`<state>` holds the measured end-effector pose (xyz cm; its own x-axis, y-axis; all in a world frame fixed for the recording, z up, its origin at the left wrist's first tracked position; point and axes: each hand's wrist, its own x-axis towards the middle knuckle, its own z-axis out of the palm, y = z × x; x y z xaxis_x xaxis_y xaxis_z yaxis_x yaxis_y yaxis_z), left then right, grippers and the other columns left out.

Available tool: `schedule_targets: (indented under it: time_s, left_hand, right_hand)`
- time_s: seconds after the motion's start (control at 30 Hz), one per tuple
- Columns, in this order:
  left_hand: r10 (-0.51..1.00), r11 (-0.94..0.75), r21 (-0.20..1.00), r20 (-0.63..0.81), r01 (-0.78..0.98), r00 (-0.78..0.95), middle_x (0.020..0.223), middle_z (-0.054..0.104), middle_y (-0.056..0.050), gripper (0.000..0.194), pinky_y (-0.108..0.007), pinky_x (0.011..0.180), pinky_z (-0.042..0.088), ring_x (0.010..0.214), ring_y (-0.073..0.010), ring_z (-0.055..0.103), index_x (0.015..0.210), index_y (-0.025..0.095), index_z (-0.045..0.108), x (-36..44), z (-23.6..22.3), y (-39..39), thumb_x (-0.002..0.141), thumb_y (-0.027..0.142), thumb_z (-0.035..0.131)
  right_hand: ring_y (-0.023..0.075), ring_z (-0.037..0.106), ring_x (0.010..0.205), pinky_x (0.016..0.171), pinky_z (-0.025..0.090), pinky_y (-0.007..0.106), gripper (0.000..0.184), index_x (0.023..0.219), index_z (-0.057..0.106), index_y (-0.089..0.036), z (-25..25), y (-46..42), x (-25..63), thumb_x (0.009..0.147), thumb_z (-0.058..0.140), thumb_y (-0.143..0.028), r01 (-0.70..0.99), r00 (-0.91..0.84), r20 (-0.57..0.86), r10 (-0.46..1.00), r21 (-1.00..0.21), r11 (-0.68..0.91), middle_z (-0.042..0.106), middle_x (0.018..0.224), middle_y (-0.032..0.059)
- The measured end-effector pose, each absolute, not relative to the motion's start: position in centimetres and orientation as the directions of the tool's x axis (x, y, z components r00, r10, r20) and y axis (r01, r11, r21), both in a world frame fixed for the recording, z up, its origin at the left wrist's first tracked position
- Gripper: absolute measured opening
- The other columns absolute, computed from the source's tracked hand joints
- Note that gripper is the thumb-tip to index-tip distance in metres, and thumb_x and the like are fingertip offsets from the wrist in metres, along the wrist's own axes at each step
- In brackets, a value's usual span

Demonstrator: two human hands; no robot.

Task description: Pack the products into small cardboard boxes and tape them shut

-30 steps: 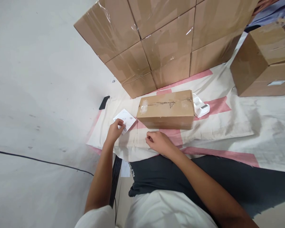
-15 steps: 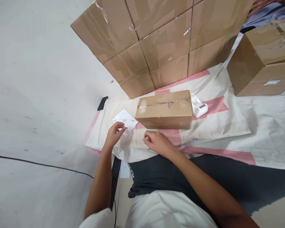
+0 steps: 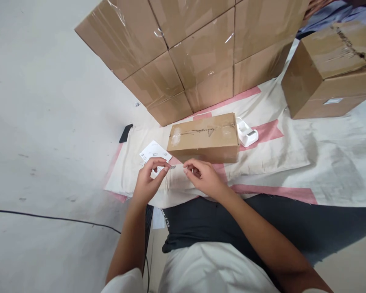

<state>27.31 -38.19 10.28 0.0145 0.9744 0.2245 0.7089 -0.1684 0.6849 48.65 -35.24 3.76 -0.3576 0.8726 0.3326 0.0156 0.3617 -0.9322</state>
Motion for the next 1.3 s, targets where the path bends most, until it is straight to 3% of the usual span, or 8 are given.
schedule_targets:
  time_s: [0.13,0.23,0.33,0.53,0.67,0.87,1.03,1.3]
  left_hand:
    - [0.968,-0.244,0.694,0.212,0.677,0.132,0.096,0.076,-0.005,0.021,-0.042,0.092,0.055,0.098,-0.0252,0.072,0.104,0.027,0.068,28.7,10.7,-38.9,0.095,0.046,0.064]
    - [0.946,-0.319,0.689,0.267,0.651,0.182,0.096,0.077,-0.005,0.02,-0.045,0.096,0.057,0.099,-0.0258,0.072,0.101,0.029,0.07,29.5,10.5,-39.2,0.097,0.047,0.062]
    - [0.92,-0.369,0.662,0.363,0.652,0.151,0.101,0.077,-0.005,0.02,-0.045,0.096,0.058,0.102,-0.0255,0.073,0.105,0.027,0.067,30.1,10.2,-38.9,0.097,0.045,0.062]
    - [0.711,-0.505,0.417,0.698,0.755,0.09,0.13,0.07,-0.007,0.025,-0.049,0.115,0.046,0.129,-0.0262,0.062,0.117,0.025,0.063,32.0,10.3,-34.0,0.102,0.043,0.054]
    - [0.831,-0.414,0.469,0.545,0.78,0.113,0.154,0.055,-0.009,0.048,-0.046,0.125,0.035,0.147,-0.0264,0.048,0.135,0.026,0.058,31.4,9.8,-26.8,0.104,0.058,0.042]
    - [0.909,-0.416,0.623,0.263,0.662,0.324,0.147,0.061,-0.011,0.065,-0.044,0.118,0.044,0.138,-0.0295,0.056,0.14,0.022,0.058,28.6,9.8,-19.8,0.097,0.07,0.048]
    - [0.899,-0.435,0.61,0.252,0.662,0.358,0.146,0.062,-0.011,0.064,-0.046,0.115,0.046,0.133,-0.0308,0.059,0.141,0.023,0.059,28.3,10.1,-19.4,0.096,0.069,0.052]
    - [0.881,-0.472,0.584,0.299,0.66,0.366,0.145,0.063,-0.01,0.061,-0.045,0.112,0.049,0.132,-0.0309,0.06,0.139,0.026,0.06,28.2,9.6,-19.3,0.097,0.069,0.049]
  right_hand:
    - [0.0108,0.047,0.061,0.066,0.04,0.024,0.036,0.126,0.068,-0.022,4.3,-35.2,49.9,0.093,0.07,-0.037,0.029,-0.418,0.29,0.861,-0.943,0.331,0.068,0.083,-0.0024]
    - [0.0118,0.052,0.066,0.067,0.04,0.024,0.018,0.107,0.074,-0.022,4.8,-35.2,50.6,0.097,0.063,-0.033,0.03,-0.43,0.37,0.824,-0.906,0.422,0.069,0.084,-0.0001]
    - [0.0121,0.054,0.069,0.067,0.04,0.024,0.02,0.092,0.07,-0.02,5.8,-35.4,52.0,0.101,0.053,-0.024,0.041,-0.432,0.467,0.771,-0.844,0.534,0.066,0.082,0.0008]
    - [0.0135,0.051,0.069,0.065,0.039,0.026,0.015,0.085,0.056,-0.022,8.2,-35.8,58.4,0.099,0.051,-0.021,0.117,-0.23,0.607,0.761,-0.759,0.641,0.056,0.078,-0.0003]
    - [0.0136,0.049,0.066,0.062,0.037,0.026,0.02,0.083,0.053,-0.023,8.1,-34.9,62.8,0.102,0.053,-0.031,0.21,-0.093,0.49,0.867,-0.842,0.498,0.053,0.074,-0.0016]
    - [0.0131,0.051,0.065,0.063,0.034,0.026,0.02,0.08,0.061,-0.021,5.5,-32.6,63.4,0.097,0.062,-0.032,0.371,-0.305,0.259,0.916,-0.854,0.365,0.059,0.072,-0.0021]
    - [0.0145,0.056,0.068,0.066,0.035,0.027,0.014,0.083,0.069,-0.02,4.5,-31.8,62.4,0.093,0.067,-0.03,0.363,-0.44,0.218,0.871,-0.844,0.395,0.068,0.081,0.0006]
    - [0.0136,0.054,0.067,0.065,0.032,0.027,0.017,0.079,0.067,-0.02,5.3,-32.1,61.7,0.095,0.069,-0.026,0.457,-0.384,0.276,0.881,-0.772,0.441,0.066,0.077,-0.0009]
